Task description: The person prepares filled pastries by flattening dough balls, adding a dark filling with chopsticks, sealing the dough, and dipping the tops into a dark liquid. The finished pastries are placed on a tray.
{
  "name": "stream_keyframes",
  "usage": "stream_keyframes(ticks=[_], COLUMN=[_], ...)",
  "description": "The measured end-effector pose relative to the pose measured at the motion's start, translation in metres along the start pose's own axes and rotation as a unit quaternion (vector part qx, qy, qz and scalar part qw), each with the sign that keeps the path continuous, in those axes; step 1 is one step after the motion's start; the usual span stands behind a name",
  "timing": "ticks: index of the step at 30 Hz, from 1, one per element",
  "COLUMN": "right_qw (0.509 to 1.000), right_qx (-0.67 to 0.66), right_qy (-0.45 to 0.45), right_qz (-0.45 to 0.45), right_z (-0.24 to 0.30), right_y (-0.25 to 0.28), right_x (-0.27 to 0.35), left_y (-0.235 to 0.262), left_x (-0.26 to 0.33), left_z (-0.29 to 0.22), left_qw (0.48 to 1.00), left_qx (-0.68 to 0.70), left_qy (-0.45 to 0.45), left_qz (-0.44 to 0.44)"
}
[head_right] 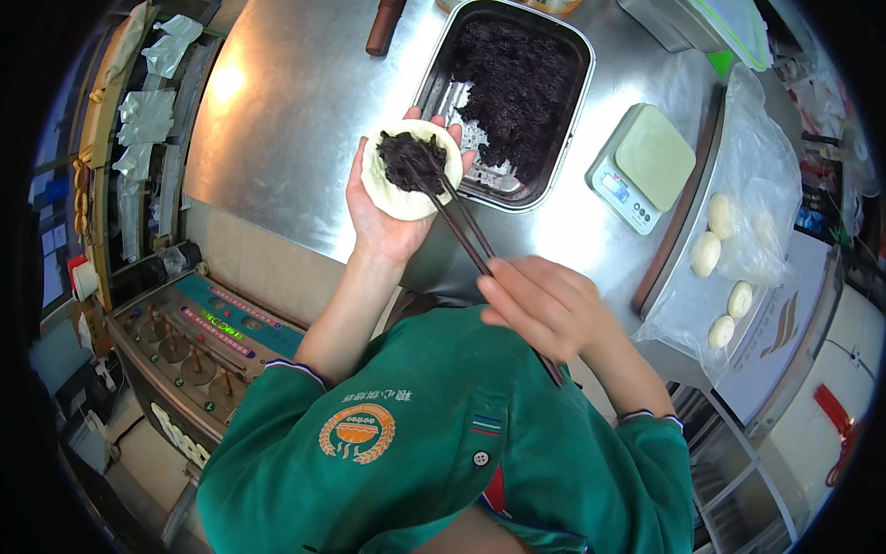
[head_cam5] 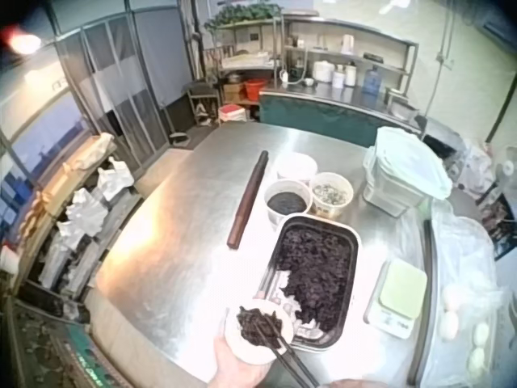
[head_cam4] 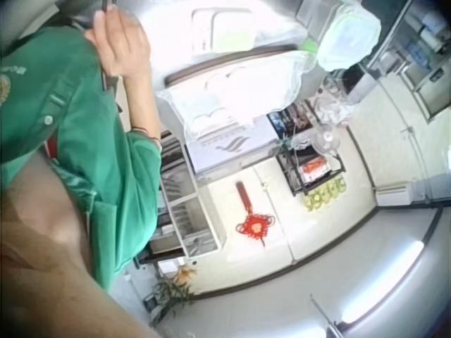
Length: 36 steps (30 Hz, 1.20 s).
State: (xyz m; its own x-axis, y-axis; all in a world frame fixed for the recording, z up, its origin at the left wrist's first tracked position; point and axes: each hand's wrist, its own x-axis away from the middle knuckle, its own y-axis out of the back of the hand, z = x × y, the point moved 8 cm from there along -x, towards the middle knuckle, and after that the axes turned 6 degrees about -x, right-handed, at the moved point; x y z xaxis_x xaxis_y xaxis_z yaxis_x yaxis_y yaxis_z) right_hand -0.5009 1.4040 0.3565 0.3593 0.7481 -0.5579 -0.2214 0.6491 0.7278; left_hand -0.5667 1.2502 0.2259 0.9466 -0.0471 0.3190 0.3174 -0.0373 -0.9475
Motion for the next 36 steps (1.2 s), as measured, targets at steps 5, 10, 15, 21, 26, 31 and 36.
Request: stream_keyframes(ticks=[5, 10, 15, 21, 26, 31, 36], right_qw=[0.998, 0.955, 0.950, 0.886, 0.836, 0.752, 0.724], right_qx=[-0.052, -0.036, -0.108, -0.212, -0.284, -0.370, -0.482], right_qy=[-0.033, -0.296, -0.294, -0.413, -0.469, -0.534, -0.399], right_qz=[0.017, -0.005, 0.000, -0.010, 0.002, -0.113, -0.290], right_z=[-0.007, -0.089, -0.138, -0.164, -0.162, -0.169, -0.116], right_y=[-0.001, 0.035, -0.006, -0.012, -0.017, -0.018, 0.013], right_x=[-0.001, 0.012, 0.010, 0.036, 0.037, 0.071, 0.086], left_y=[0.020, 0.017, 0.033, 0.059, 0.060, 0.057, 0.038], left_x=[-0.008, 0.016, 0.039, 0.042, 0.040, 0.043, 0.040], left_z=[-0.028, -0.046, 0.002, 0.016, 0.016, 0.015, 0.000], left_qw=[0.999, 0.998, 0.996, 0.989, 0.991, 0.994, 0.987], left_qx=[0.019, -0.033, -0.055, -0.089, -0.081, -0.059, -0.088], left_qy=[-0.048, -0.053, 0.058, 0.080, 0.077, 0.079, -0.041], left_qz=[-0.017, -0.020, -0.029, -0.087, -0.077, -0.047, -0.126])
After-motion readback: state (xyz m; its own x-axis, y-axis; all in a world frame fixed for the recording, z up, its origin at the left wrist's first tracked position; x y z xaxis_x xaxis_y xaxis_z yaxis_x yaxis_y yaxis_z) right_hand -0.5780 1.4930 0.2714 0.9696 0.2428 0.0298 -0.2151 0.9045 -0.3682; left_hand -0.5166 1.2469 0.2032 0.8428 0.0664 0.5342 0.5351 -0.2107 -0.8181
